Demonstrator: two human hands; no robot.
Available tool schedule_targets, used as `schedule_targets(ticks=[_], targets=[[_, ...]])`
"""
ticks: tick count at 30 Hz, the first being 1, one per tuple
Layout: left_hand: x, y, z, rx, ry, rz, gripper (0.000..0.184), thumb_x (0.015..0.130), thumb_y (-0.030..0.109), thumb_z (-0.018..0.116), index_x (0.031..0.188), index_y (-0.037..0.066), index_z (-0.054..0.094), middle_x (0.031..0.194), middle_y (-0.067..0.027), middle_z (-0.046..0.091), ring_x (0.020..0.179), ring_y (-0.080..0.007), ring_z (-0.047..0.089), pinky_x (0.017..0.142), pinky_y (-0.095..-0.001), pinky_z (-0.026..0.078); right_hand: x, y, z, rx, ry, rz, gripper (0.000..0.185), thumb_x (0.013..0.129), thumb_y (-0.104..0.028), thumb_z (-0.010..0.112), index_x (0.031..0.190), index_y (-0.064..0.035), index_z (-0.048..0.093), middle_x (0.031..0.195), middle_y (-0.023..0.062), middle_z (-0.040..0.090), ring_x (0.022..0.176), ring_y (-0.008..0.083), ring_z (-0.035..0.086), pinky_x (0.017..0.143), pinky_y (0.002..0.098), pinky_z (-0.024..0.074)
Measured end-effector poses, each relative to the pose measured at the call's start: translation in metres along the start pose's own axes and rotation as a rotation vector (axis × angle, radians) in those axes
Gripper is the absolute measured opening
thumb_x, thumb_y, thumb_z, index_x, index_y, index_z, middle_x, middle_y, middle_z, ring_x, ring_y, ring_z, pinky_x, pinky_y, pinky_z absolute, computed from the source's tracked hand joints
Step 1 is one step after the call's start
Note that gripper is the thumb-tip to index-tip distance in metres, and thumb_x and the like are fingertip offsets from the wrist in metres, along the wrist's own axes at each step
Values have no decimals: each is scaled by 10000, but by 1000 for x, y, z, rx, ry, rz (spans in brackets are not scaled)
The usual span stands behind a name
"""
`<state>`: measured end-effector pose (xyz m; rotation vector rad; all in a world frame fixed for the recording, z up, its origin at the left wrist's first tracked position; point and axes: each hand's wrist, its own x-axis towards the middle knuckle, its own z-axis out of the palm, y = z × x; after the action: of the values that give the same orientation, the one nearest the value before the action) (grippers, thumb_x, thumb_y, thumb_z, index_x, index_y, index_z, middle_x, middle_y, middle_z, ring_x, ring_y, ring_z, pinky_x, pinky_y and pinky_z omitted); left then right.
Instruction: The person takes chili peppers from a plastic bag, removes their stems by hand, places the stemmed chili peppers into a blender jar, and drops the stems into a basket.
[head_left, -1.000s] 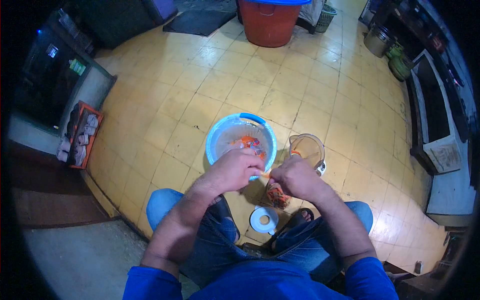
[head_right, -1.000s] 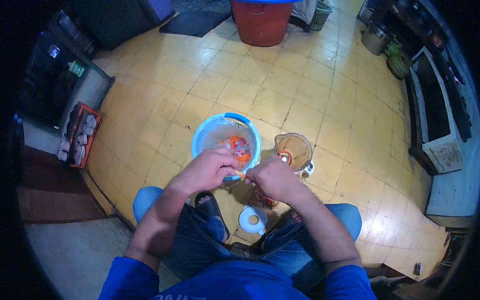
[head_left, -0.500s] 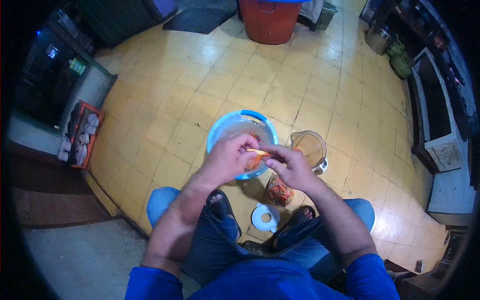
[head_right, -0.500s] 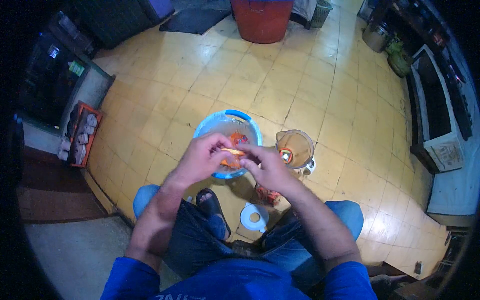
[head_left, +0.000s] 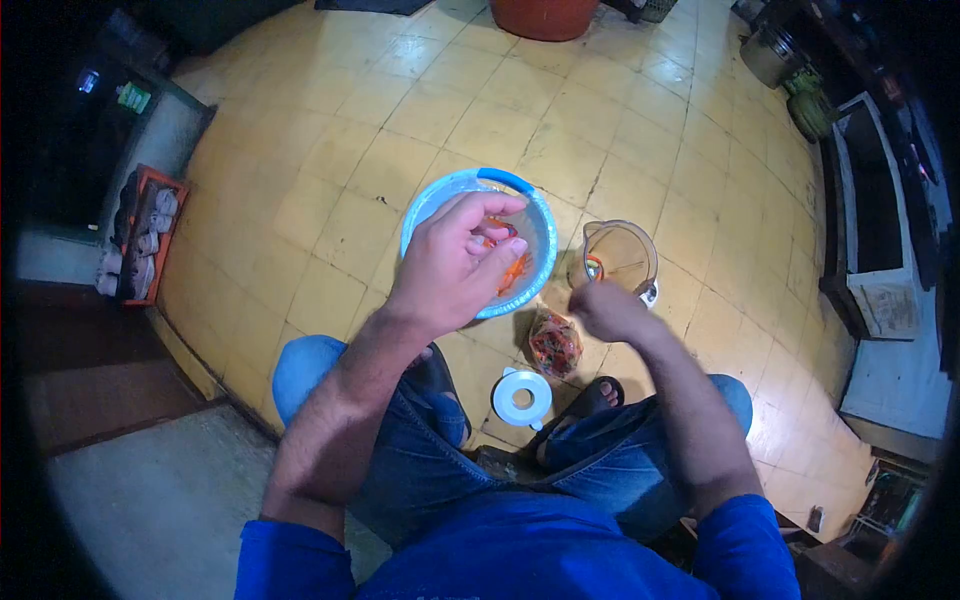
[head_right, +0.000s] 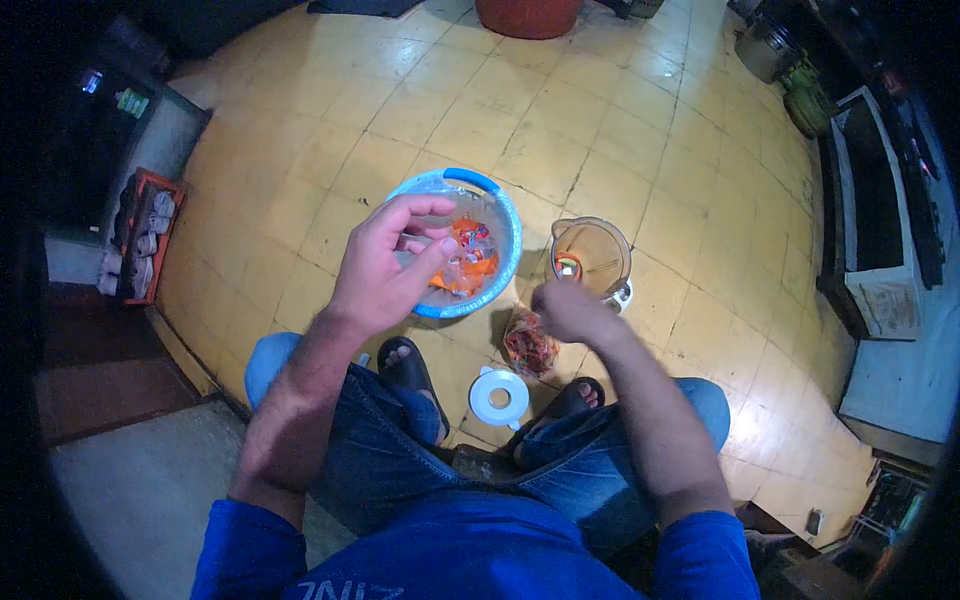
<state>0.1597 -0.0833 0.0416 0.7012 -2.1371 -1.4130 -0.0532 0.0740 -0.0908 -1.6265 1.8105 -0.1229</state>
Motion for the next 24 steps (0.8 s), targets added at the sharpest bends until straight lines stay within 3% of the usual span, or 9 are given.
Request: schedule_targets(ticks=[2,5,8,11,12,16,18,20,24], targets=[[2,-4,2,38,4,44,309,859,67,689,1153,34,603,1076,-78,648,919,-146,642,770,-269,527,28,19,57,-131,-212,8,215,729,-161,676,902,-39,717,895,215,691,852,382,677,774,451,541],[2,-11,1,91,-12,57,286,858,55,682,1135,28,614,1049,-87,647,907,-140,643,763,-266,530,29,44,114,-173,-186,195,225,777,-237,670,908,-59,714,909,198,700,833,368,684,755,458,541],[-2,-10,-1,70,-46,7,274,855,45,678,1122,21,620,1025,-97,642,899,-138,644,760,-269,537,30,41,122,-196,-335,95,303,836,-350,625,954,-83,704,961,180,697,881,342,676,767,455,536],[-1,-16,2,77,-44,111,268,859,42,669,1121,18,621,1011,-104,636,889,-137,644,767,-274,543,24,28,122,-94,-249,-13,375,867,-433,571,986,-102,700,1012,163,683,940,316,656,802,449,526],[-1,-16,4,72,-41,108,268,859,42,669,1121,18,621,1011,-104,636,889,-137,644,767,-274,543,25,27,130,-119,-135,-18,356,874,-422,566,976,-111,706,1027,154,671,978,300,638,831,442,517],[-1,-12,3,70,-61,128,251,856,43,652,1103,14,622,1010,-107,635,891,-160,646,778,-291,552,21,6,110,-248,-237,-29,340,841,-406,605,969,-107,705,1029,161,679,962,300,651,837,455,518],[-2,-13,3,98,-69,150,244,854,42,646,1095,12,622,1010,-107,636,893,-168,646,779,-296,553,24,16,123,-163,-491,106,333,799,-358,661,982,-82,695,1036,167,686,963,298,669,837,454,531],[-3,-15,4,75,-29,182,230,835,120,667,1040,29,616,938,-131,639,836,-270,658,745,-362,526,24,41,150,-136,-396,209,344,780,-334,682,996,-67,684,1036,170,689,966,296,676,832,449,539],[-3,-12,3,93,-26,204,221,840,124,663,1035,33,615,940,-130,636,835,-271,657,746,-368,524,21,26,132,-201,-309,436,460,739,-296,738,1104,-42,618,1025,173,697,975,290,689,811,433,556]])
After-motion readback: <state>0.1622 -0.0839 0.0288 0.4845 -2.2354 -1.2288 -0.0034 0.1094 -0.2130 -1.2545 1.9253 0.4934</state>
